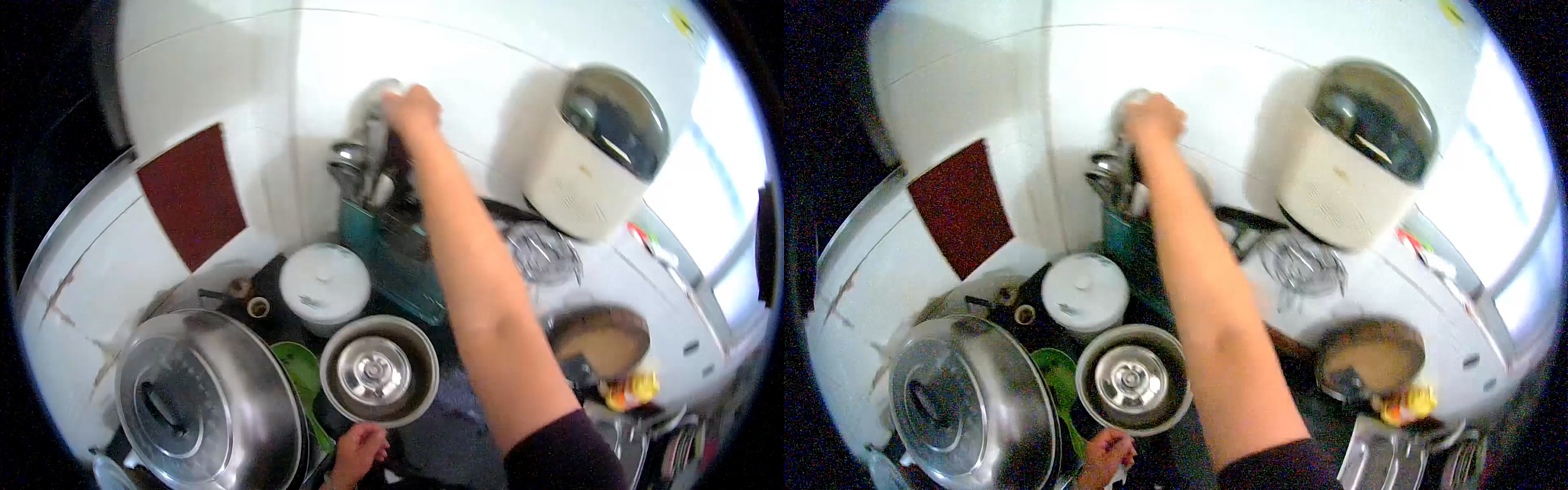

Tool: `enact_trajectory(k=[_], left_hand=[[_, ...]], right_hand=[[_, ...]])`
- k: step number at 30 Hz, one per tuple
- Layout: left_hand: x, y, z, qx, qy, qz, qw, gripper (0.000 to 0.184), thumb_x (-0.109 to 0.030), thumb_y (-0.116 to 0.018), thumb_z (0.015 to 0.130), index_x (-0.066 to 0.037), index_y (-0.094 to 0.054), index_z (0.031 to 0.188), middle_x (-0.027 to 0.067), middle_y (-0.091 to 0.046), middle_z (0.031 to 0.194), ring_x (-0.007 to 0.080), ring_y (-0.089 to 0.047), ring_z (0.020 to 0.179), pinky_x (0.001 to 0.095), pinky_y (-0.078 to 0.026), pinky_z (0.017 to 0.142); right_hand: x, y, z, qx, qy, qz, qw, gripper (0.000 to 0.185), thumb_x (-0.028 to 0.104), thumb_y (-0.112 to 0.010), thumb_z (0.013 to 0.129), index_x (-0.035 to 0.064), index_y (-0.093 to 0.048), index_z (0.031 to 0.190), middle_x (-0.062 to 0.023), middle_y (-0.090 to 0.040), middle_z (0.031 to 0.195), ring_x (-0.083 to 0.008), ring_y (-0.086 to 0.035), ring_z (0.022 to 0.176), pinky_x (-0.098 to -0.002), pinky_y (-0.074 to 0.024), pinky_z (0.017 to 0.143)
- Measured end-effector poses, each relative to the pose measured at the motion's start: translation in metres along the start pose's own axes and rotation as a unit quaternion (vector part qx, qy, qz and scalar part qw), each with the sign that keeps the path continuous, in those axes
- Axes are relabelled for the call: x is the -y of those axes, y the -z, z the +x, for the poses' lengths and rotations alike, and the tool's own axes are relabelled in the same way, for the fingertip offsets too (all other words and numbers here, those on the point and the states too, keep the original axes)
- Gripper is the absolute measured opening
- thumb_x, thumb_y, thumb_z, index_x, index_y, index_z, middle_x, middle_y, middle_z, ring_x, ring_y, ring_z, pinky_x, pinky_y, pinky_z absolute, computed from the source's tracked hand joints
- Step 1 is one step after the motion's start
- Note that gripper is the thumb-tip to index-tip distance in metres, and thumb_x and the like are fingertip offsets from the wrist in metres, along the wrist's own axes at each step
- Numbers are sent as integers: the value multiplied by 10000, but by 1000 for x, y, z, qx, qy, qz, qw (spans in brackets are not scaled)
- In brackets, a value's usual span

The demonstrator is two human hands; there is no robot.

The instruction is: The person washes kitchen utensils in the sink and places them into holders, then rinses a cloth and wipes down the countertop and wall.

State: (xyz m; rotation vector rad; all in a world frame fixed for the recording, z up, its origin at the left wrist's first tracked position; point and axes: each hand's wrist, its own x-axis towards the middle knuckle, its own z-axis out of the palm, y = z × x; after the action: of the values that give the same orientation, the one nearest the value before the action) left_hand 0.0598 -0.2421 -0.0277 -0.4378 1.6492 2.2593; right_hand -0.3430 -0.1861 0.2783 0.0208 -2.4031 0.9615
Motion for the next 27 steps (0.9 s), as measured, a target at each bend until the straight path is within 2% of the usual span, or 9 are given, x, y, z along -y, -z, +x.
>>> enact_trajectory(k=[2, 3, 5, 6, 7, 10, 15, 22, 27], left_hand=[[-10, -1, -6, -2, -18, 11, 1000, 80, -89, -537, 854, -10, -528, 861, 78, -584, 691, 113, -543, 554, 237, -459, 508], [-13, -4, -8, -13, -9, 19, 1000, 66, -78, -536, 850, -13, -523, 848, 79, -581, 681, 116, -536, 547, 241, -455, 503], [-19, -14, -12, -24, -11, 32, 999, 50, -67, -520, 852, -22, -508, 836, 73, -557, 658, 117, -506, 532, 246, -437, 487], [-20, -15, -13, -17, -26, 44, 999, 48, -68, -513, 855, -24, -505, 837, 68, -542, 646, 116, -491, 527, 246, -426, 479], [-21, -13, -15, -15, -46, 54, 997, 46, -69, -506, 859, -27, -503, 838, 63, -526, 634, 114, -475, 523, 245, -414, 470], [-11, -22, -19, 29, -50, 90, 994, 97, -108, -473, 880, -32, -500, 826, 58, -512, 628, 108, -466, 519, 236, -400, 459], [16, -61, -19, 71, -6, 130, 989, 143, -151, -445, 897, -39, -511, 835, 46, -514, 646, 102, -475, 514, 230, -403, 446], [88, -171, -17, 166, 6, 240, 956, 131, -137, -477, 881, -26, -532, 837, 47, -548, 711, 105, -513, 575, 231, -438, 497], [154, -293, -34, 246, 7, 299, 922, 135, -119, -481, 886, -12, -551, 843, 41, -557, 759, 98, -526, 630, 227, -455, 545]], right_hand=[[-25, 10, -59, -163, 288, 54, 942, 235, 169, -571, 743, -28, -569, 871, -198, -593, 830, -355, -563, 806, -417, -444, 732], [-30, 17, -99, -232, 310, 18, 922, 176, 95, -513, 756, -18, -553, 885, -200, -556, 857, -355, -519, 835, -411, -403, 785], [-54, 48, -191, -87, 342, -29, 935, 209, 48, -507, 721, -15, -546, 916, -187, -525, 888, -333, -506, 859, -423, -389, 810], [-76, 52, -234, -193, 437, 121, 870, 243, 61, -524, 698, -21, -556, 924, -166, -534, 906, -313, -521, 859, -430, -416, 790], [-88, 71, -280, -138, 431, 186, 872, 251, 71, -536, 685, -22, -569, 916, -150, -545, 925, -296, -537, 863, -418, -439, 774], [-172, 96, -393, 103, 288, 169, 937, 336, 81, -553, 690, 5, -561, 1018, -129, -553, 926, -288, -538, 874, -384, -435, 780], [-304, 186, -548, 206, -9, -23, 978, 418, 33, -531, 708, 71, -504, 1124, -142, -569, 1006, -315, -529, 968, -405, -425, 851], [-429, 382, -653, -94, -337, -227, 909, 286, -15, -453, 757, 66, -551, 1013, -168, -582, 955, -350, -570, 852, -410, -468, 729], [-551, 539, -708, -245, -292, -361, 851, 243, -72, -483, 746, -8, -538, 974, -176, -568, 897, -331, -567, 827, -370, -463, 712]])
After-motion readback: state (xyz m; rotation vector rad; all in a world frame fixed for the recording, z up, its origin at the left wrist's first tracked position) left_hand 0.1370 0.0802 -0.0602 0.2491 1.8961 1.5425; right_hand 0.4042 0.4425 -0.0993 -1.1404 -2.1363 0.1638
